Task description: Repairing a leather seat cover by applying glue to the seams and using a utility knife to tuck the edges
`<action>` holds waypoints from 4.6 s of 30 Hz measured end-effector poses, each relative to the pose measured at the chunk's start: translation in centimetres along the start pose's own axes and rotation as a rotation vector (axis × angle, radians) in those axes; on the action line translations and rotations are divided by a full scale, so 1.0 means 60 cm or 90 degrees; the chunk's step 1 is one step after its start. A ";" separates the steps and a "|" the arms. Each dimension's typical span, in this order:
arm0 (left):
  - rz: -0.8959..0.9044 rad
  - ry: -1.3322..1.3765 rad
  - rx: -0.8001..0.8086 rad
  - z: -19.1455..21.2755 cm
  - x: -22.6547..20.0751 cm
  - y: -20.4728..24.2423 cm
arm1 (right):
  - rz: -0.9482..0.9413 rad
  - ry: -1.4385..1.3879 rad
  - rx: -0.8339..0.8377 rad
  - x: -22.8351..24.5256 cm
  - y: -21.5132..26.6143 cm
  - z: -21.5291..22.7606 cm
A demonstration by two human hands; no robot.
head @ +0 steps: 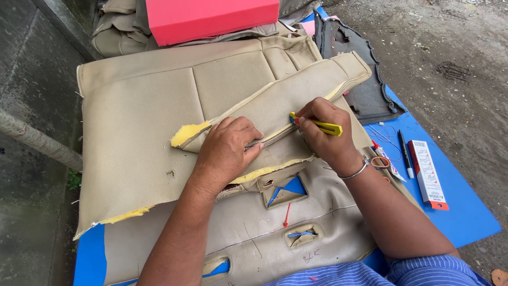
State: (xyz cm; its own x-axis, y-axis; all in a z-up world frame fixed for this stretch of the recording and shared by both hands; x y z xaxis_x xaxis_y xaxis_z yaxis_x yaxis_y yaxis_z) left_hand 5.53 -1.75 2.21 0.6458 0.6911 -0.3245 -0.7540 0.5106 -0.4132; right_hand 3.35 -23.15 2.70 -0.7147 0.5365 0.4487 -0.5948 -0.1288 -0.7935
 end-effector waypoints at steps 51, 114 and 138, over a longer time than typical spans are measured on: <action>0.070 -0.006 -0.029 -0.008 0.011 -0.003 | 0.017 0.055 -0.024 0.018 -0.024 0.062; 0.224 0.038 0.104 0.055 0.048 0.018 | -0.726 0.307 0.226 -0.110 0.167 0.283; 0.169 0.203 0.081 0.040 0.083 0.008 | 0.218 0.524 0.211 0.185 0.028 -0.096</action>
State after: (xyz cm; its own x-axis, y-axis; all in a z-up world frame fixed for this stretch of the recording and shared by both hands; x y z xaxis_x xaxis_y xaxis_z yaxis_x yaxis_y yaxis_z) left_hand 8.10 3.14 2.42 0.4166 0.6242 -0.6609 -0.8950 0.4089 -0.1780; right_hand -3.46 -12.61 3.97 -0.4614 0.8284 -0.3175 -0.5651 -0.5504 -0.6147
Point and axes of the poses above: each hand's wrist, its own y-axis away from the middle knuckle, its own z-axis out of the back of the hand, x = y × z, the point moved 5 cm from there along -y, towards the middle knuckle, and after that the axes turned 6 degrees about z, right-handed, at the moved point
